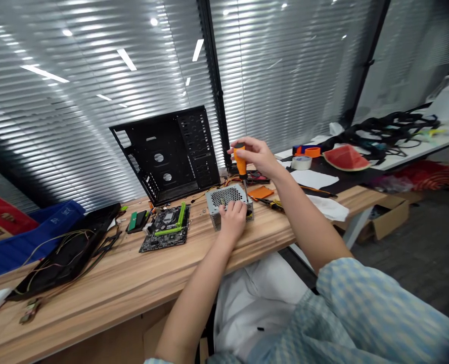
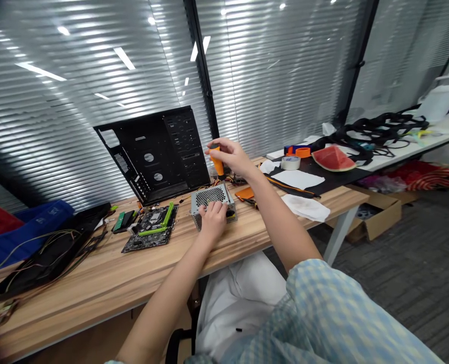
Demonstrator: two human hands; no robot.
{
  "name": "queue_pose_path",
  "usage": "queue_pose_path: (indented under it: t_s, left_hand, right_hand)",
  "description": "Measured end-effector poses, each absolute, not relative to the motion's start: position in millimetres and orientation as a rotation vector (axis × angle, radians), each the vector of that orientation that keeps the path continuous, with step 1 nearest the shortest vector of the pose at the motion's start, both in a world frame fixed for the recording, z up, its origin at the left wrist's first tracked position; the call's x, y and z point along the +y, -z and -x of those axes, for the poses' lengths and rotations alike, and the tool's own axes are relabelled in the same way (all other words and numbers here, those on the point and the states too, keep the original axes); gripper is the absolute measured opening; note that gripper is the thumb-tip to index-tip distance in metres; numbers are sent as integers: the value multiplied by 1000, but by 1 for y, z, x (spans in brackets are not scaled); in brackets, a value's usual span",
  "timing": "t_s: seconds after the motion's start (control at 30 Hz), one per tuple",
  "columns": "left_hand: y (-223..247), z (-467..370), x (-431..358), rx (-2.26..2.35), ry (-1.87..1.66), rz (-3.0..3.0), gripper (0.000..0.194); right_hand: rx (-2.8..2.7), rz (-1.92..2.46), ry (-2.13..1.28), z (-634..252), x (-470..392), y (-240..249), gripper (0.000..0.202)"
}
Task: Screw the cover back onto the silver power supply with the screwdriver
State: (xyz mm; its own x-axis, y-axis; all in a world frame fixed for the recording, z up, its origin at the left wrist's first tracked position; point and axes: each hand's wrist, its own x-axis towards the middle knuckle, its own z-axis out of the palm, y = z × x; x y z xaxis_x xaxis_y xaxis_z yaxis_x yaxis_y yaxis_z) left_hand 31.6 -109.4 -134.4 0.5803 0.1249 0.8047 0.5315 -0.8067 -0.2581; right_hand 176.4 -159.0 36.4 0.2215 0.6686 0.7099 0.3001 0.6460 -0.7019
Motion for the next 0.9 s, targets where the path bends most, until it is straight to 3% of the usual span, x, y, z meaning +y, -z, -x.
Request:
queue_pose_path:
  t_s: [0.2,0.47,0.73,0.9]
  left_hand:
    - [135,-32,-108,-539,1113,2346,18]
    - [136,-31,-109,-531,1117,2323,16]
    - [135,-30,-110,-517,1133,2297,17]
    - [134,-30,-111,-530,1120,2304,16]
  right_hand:
    - [-1092,1167,425,-173,-142,-30,33]
    - [-1208,874,-145,-169,-130,-15,47]
    - [-1233,954,-59,-185,-142,-16,32]
    - [-1168,951,192,-180,-144,-16,42]
